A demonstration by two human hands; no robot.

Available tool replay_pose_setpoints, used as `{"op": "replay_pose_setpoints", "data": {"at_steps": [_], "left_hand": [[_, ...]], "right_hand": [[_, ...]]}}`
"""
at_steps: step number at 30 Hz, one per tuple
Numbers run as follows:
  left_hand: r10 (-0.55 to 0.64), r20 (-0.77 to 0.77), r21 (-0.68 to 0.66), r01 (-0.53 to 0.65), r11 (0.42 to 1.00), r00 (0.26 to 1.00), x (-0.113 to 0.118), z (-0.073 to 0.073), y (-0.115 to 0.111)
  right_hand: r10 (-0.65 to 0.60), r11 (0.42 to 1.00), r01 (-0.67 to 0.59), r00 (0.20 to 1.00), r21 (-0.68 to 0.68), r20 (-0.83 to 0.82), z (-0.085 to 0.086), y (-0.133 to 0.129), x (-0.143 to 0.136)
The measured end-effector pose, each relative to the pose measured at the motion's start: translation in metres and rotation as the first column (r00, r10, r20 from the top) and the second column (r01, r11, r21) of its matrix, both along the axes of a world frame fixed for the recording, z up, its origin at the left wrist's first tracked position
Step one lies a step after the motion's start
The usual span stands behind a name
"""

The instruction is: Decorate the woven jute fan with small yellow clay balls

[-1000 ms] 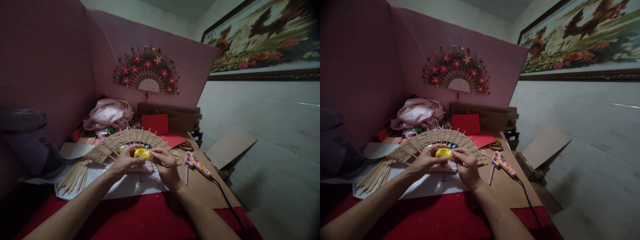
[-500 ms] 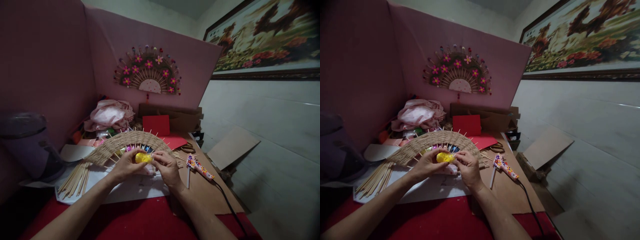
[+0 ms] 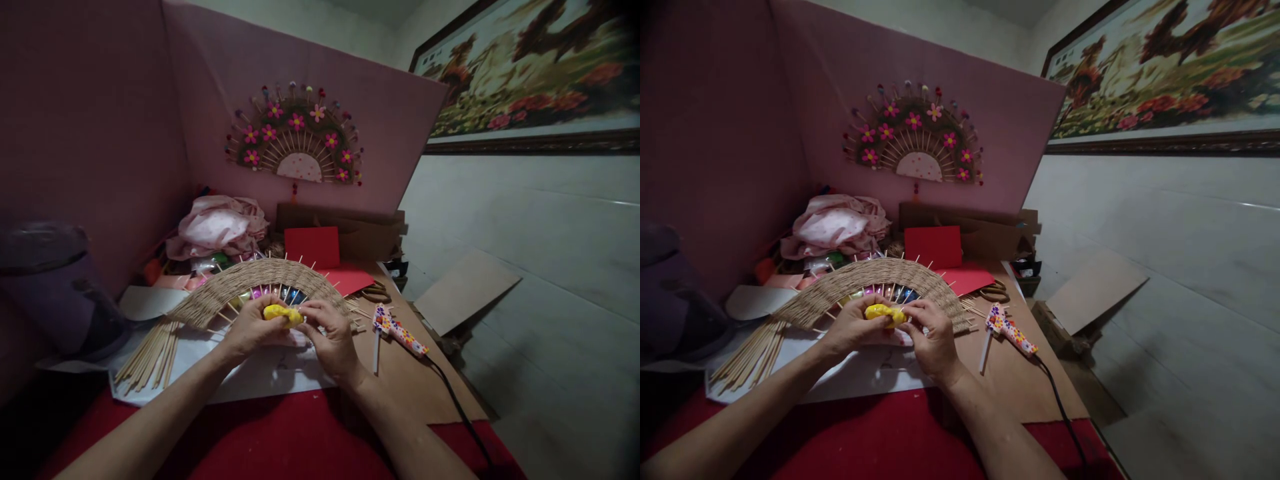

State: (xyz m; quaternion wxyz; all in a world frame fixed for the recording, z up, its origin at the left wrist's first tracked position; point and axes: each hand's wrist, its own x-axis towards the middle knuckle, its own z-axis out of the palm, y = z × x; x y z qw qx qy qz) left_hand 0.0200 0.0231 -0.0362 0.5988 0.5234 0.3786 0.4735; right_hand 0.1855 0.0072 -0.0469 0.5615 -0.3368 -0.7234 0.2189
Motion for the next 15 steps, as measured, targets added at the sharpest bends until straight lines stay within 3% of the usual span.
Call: {"op": "replay_pose_setpoints", "data": {"at_steps": [8, 15], "left_hand": [[0.122, -0.048, 0.002, -0.122, 0.993, 0.991, 0.0042, -0.0010, -0.0009], [-0.108, 0.050, -0.075, 0.112, 0.991, 0.993, 0.0018, 0.0006, -0.0023]], "right_hand": [[0.001, 0.999, 0.003, 0.996, -0.048, 0.092, 0.0011, -0.0051, -0.0038], [-0.005, 0.999, -0.001, 0.992, 0.049, 0.129, 0.0005, -0.0004, 0.0020]]}}
